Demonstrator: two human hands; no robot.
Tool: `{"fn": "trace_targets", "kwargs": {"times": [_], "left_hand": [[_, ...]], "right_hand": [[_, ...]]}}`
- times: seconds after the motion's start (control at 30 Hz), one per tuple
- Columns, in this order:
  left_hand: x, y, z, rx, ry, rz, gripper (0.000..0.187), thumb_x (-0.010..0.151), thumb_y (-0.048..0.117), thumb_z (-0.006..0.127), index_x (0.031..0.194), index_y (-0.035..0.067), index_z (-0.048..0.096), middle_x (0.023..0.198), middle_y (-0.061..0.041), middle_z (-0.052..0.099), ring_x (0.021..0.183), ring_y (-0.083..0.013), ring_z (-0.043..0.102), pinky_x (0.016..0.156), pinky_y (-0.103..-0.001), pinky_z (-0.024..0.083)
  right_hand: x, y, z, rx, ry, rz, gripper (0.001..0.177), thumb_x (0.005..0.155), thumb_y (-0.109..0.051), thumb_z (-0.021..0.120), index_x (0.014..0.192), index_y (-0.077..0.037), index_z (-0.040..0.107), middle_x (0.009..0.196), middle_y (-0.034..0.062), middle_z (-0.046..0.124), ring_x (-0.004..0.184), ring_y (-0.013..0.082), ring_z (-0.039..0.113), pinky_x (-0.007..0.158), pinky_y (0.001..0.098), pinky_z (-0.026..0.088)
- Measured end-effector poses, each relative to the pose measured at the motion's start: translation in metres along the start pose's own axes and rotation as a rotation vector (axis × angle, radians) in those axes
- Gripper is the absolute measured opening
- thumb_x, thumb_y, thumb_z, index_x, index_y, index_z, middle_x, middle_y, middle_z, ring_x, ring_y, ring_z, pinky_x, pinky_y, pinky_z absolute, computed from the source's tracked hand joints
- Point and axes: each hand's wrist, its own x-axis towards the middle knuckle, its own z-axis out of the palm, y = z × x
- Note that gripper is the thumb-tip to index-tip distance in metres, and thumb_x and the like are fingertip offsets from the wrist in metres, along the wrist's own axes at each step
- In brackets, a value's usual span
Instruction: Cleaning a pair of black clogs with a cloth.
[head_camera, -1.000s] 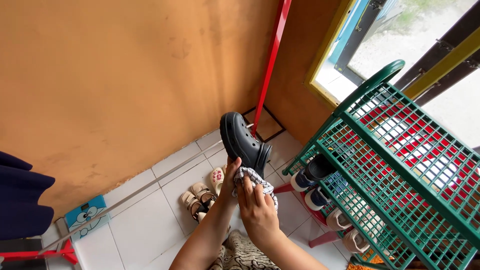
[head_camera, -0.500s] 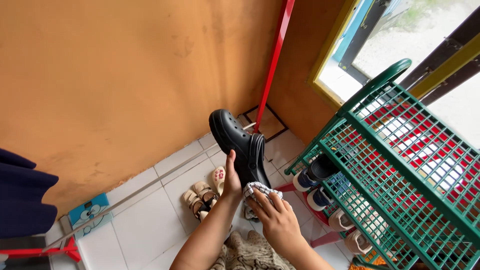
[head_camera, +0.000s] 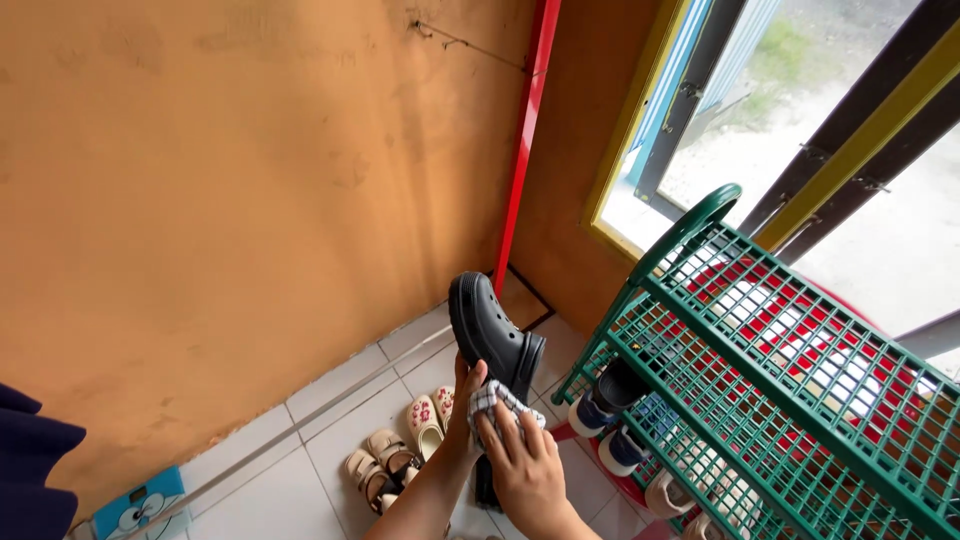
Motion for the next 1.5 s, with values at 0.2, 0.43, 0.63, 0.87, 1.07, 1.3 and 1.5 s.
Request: {"fn": "trace_targets", "kwargs": {"times": [0.2,0.43,0.63,0.87,1.07,1.3,1.5], "left_hand": [[-0.050,0.068,0.083,0.221,0.138,-0.059,0.038,0.093,0.050,0.054,0.110,0.016,0.054,0.106,-0.002,0.056,0.097,-0.0163,0.053,0.095,-0.036,0.042],[-0.035,0.064,0.087,-0.024,0.043,-0.298,0.083,0.086,0.060,0.047,0.149,0.008,0.053,0.144,-0.016,0.062,0.129,-0.0303,0.058,0.110,-0.039,0.042],[-0.005,0.039,0.055,-0.098,-0.156,-0.257,0.076,0.090,0.064,0.046,0.141,0.009,0.061,0.128,-0.015,0.069,0.117,-0.0293,0.064,0.098,-0.039,0.048],[-0.004,0.022,0.049,-0.290,-0.183,-0.445,0.068,0.089,0.059,0.056,0.135,0.011,0.065,0.129,-0.017,0.068,0.121,-0.0332,0.063,0.107,-0.044,0.045],[-0.001,0.017,0.035,-0.222,-0.391,-0.395,0.074,0.096,0.064,0.045,0.133,0.003,0.065,0.120,-0.017,0.072,0.110,-0.0258,0.068,0.103,-0.036,0.050],[0.018,-0.034,-0.008,-0.229,-0.399,-0.402,0.079,0.096,0.059,0.044,0.151,0.003,0.047,0.150,-0.017,0.054,0.138,-0.0245,0.051,0.124,-0.036,0.032],[-0.001,-0.043,0.002,-0.009,-0.327,-0.456,0.089,0.082,0.060,0.060,0.152,0.005,0.047,0.150,-0.016,0.055,0.137,-0.0270,0.053,0.121,-0.037,0.036]], "right_hand": [[-0.021,0.013,0.012,-0.002,0.160,-0.029,0.034,0.101,-0.017,0.048,0.128,-0.022,0.068,0.134,0.0021,0.066,0.110,0.0278,0.061,0.085,0.0386,0.053],[-0.069,0.040,0.035,0.177,0.280,-0.110,0.033,0.099,-0.010,0.043,0.116,-0.015,0.071,0.126,0.0115,0.070,0.114,0.0289,0.067,0.095,0.0467,0.056],[-0.059,0.063,0.006,0.575,0.272,0.241,0.047,0.080,-0.002,0.056,0.125,-0.011,0.066,0.128,0.0162,0.068,0.116,0.0363,0.063,0.098,0.0490,0.052],[0.020,0.049,-0.062,0.627,0.193,0.626,0.043,0.087,-0.002,0.064,0.127,-0.018,0.068,0.135,0.0098,0.066,0.125,0.0262,0.065,0.104,0.0372,0.051],[0.023,0.021,-0.047,0.682,-0.126,0.333,0.068,0.086,0.004,0.048,0.153,-0.007,0.042,0.160,0.0176,0.039,0.150,0.0400,0.032,0.121,0.0561,0.026],[-0.007,0.038,0.021,0.425,-0.085,0.327,0.040,0.077,0.005,0.052,0.117,0.003,0.055,0.122,0.0286,0.050,0.117,0.0504,0.046,0.100,0.0630,0.041],[-0.072,0.079,0.116,0.284,-0.227,0.470,0.020,0.073,-0.010,0.059,0.055,-0.002,0.056,0.055,0.0177,0.054,0.055,0.0392,0.051,0.056,0.0466,0.041]]}}
